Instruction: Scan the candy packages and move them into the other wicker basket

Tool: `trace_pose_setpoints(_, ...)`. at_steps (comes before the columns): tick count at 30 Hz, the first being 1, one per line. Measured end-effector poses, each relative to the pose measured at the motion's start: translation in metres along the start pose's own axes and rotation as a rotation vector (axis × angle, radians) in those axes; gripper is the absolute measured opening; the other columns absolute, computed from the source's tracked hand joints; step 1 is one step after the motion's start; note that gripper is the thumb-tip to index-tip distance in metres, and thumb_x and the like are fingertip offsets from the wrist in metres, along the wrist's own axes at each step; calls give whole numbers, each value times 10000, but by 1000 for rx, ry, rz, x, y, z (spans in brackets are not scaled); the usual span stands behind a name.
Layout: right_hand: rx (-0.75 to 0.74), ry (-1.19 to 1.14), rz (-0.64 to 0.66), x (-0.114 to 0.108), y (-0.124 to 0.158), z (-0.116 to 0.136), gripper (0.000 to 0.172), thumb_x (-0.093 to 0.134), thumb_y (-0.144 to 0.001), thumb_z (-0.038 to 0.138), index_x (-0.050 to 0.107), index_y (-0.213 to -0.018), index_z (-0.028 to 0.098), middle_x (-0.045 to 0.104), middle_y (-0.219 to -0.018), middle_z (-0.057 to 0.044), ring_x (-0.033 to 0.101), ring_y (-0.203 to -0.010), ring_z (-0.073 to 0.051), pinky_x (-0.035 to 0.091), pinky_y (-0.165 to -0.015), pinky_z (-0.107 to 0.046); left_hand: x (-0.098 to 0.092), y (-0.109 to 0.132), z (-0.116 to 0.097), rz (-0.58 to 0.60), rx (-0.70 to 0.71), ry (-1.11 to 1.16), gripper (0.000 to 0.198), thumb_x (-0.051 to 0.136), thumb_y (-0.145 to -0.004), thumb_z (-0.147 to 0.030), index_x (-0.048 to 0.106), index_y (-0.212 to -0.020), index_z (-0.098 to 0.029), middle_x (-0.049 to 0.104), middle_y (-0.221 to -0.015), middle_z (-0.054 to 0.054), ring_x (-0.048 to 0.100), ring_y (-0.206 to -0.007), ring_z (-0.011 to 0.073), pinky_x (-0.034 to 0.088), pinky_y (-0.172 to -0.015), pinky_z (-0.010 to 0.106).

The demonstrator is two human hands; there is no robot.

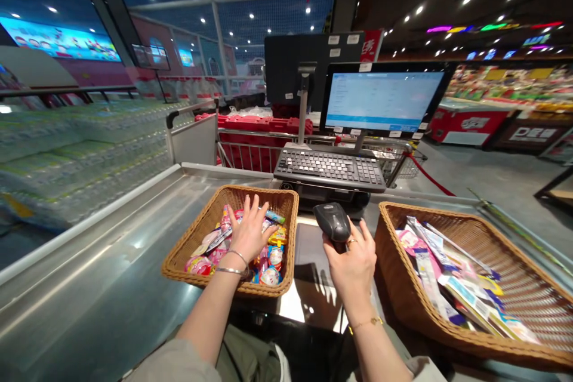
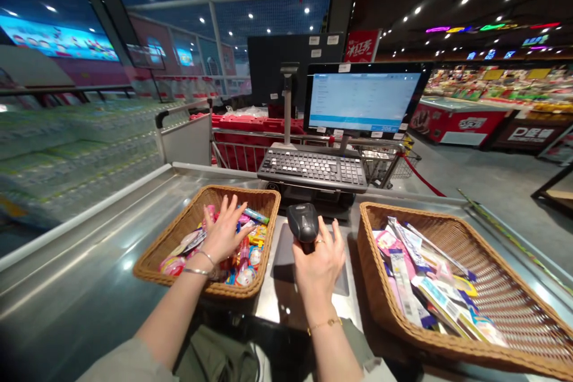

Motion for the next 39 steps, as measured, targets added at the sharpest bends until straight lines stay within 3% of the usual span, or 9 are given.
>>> trace_pose_setpoints(9,-13,1,33,5,1,9,318,590,-808,363,699,-1025,156,665,-1240,-114,432,-1330,-328,383,-1031,-518,1,-7,30,119,98,-84,581,560,-890,-443,468,-1420,-225,310,-1576,150,227,-1474,355,7,-1115,750)
trace_pose_setpoints(16,-30,1,40,8,2,11,256,596,-801,341,704,-958,170,668,-1233,-114,429,-1331,-333,395,-1014,-530,6,-23,52,213,272,-141,623,619,-851,-404,469,-1414,-183,328,-1563,177,253,-1471,312,29,-1175,644)
trace_pose_setpoints(23,-41,13,41,10,3,11,219,599,-797,324,701,-934,187,666,-1239,-107,431,-1334,-324,397,-1019,-529,28,-43,61,242,357,-153,635,626,-826,-356,463,-1412,-176,398,-1526,186,336,-1436,311,5,-1186,607)
trace_pose_setpoints(31,-31,13,43,10,3,11,215,593,-785,313,697,-922,184,674,-1225,-106,439,-1328,-324,398,-1021,-520,61,-60,64,300,425,-172,549,547,-808,-278,528,-1338,-134,480,-1473,180,417,-1392,271,177,-1191,470)
trace_pose_setpoints(39,-21,6,55,11,3,10,230,569,-783,302,689,-951,201,668,-1238,-89,427,-1341,-324,393,-1020,-528,90,-70,67,333,422,-155,533,564,-811,-303,547,-1319,-144,525,-1432,197,457,-1362,280,166,-1188,494)
Point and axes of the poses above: each hand's wrist, its own y-axis away from the middle knuckle, its own x-axis out of the palm, z = x × y, the point moved 1 cm from there along -y, towards the middle knuckle
